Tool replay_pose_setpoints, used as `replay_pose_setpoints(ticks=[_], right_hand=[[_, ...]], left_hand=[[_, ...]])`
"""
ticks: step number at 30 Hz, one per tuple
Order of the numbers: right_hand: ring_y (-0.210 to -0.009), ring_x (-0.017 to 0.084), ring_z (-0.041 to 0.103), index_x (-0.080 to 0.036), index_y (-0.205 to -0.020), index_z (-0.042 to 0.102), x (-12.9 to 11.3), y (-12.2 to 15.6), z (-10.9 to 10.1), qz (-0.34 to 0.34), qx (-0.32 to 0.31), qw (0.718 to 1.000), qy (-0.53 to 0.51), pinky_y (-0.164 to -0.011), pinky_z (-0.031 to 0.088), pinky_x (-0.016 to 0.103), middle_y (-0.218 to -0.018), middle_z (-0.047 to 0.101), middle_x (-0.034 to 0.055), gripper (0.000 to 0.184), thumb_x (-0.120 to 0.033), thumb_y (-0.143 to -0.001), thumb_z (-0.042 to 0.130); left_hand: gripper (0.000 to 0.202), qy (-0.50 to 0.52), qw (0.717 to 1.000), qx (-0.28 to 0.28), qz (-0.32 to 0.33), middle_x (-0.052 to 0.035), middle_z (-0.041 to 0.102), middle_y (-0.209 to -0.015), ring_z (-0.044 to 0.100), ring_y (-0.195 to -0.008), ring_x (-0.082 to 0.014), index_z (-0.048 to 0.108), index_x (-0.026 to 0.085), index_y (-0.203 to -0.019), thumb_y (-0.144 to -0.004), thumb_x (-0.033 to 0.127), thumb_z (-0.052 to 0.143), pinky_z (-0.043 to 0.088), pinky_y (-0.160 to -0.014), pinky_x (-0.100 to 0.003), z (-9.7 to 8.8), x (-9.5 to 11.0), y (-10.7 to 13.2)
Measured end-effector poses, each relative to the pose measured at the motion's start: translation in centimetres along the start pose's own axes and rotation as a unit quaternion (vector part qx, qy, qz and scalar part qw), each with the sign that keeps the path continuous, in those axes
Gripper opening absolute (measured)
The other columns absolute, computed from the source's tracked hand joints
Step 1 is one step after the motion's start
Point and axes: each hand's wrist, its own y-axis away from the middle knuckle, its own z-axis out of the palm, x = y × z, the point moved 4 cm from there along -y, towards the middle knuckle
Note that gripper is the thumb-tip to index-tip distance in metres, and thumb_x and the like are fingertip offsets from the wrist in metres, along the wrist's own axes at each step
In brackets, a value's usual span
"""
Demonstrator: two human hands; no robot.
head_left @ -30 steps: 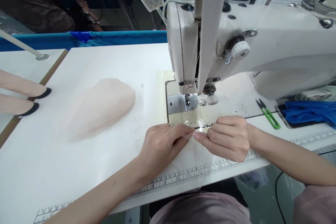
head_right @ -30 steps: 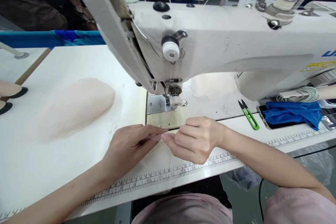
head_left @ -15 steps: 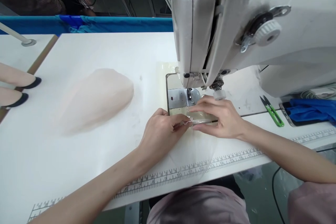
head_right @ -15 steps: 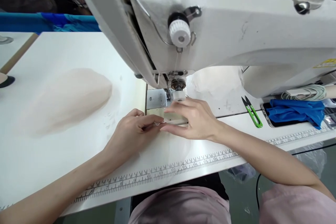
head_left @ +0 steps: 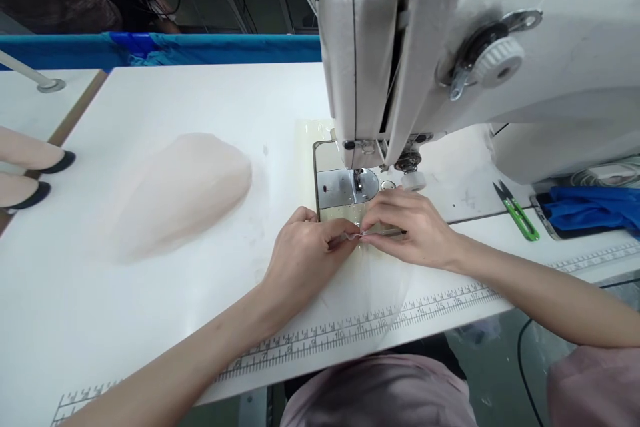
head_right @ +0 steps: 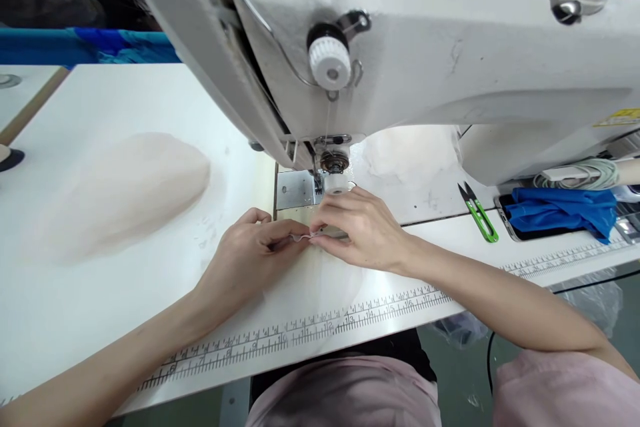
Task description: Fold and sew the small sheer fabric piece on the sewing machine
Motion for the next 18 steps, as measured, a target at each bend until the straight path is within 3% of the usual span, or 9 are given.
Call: replay_pose_setpoints(ticks=[9, 13, 15, 18], right_hand=[[-0.079, 0.015, 0.062, -0.019, -0.09, 0.068, 0.0, 0.2, -0.1, 0.006, 0.049, 0.999, 0.006, -0.073, 0.043, 0.031, -0.083, 0.07, 0.0016, 0.013, -0.023, -0.093, 0.056], [-0.076, 0.014, 0.061, -0.018, -0.092, 0.07, 0.8, 0.0, 0.1, 0.05, 0.037, 0.997, 0.042, -0.072, 0.041, 0.03, -0.082, 0.069, 0.0019, 0.017, -0.022, -0.094, 0.053], [-0.074, 0.015, 0.06, -0.019, -0.09, 0.071, 1.3, -0.1, 0.2, 0.081, 0.025, 0.994, 0.067, -0.072, 0.039, 0.03, -0.08, 0.069, 0.0016, 0.018, -0.021, -0.094, 0.054], [-0.079, 0.016, 0.06, -0.02, -0.088, 0.071, 1.8, -0.3, 0.3, 0.117, 0.003, 0.989, 0.094, -0.073, 0.038, 0.03, -0.082, 0.069, 0.0016, 0.018, -0.02, -0.093, 0.054]], left_hand=[[0.022, -0.009, 1.0, -0.01, -0.025, 0.0067, 0.046, -0.042, 0.034, -0.048, -0.0122, 0.068, 0.023, -0.073, -0.089, 0.035, 0.059, 0.038, -0.062, -0.03, 0.0, 0.0, 0.1], [0.011, -0.063, 0.998, 0.003, -0.029, 0.0091, 0.047, -0.047, 0.037, -0.045, -0.0113, 0.063, 0.02, -0.095, -0.086, 0.025, 0.061, 0.04, -0.064, -0.03, 0.1, 0.0, 0.0], [0.022, -0.119, 0.993, 0.023, 0.001, 0.0058, 0.057, -0.059, 0.046, -0.05, -0.0131, 0.057, 0.016, -0.104, -0.084, 0.025, 0.063, 0.04, -0.067, -0.033, -0.1, 0.4, -0.1], [0.029, -0.216, 0.971, 0.069, 0.078, -0.0094, 0.069, -0.097, 0.062, -0.084, -0.0239, 0.056, 0.013, -0.109, -0.085, 0.027, 0.063, 0.039, -0.074, -0.038, -0.5, 1.4, -0.2]])
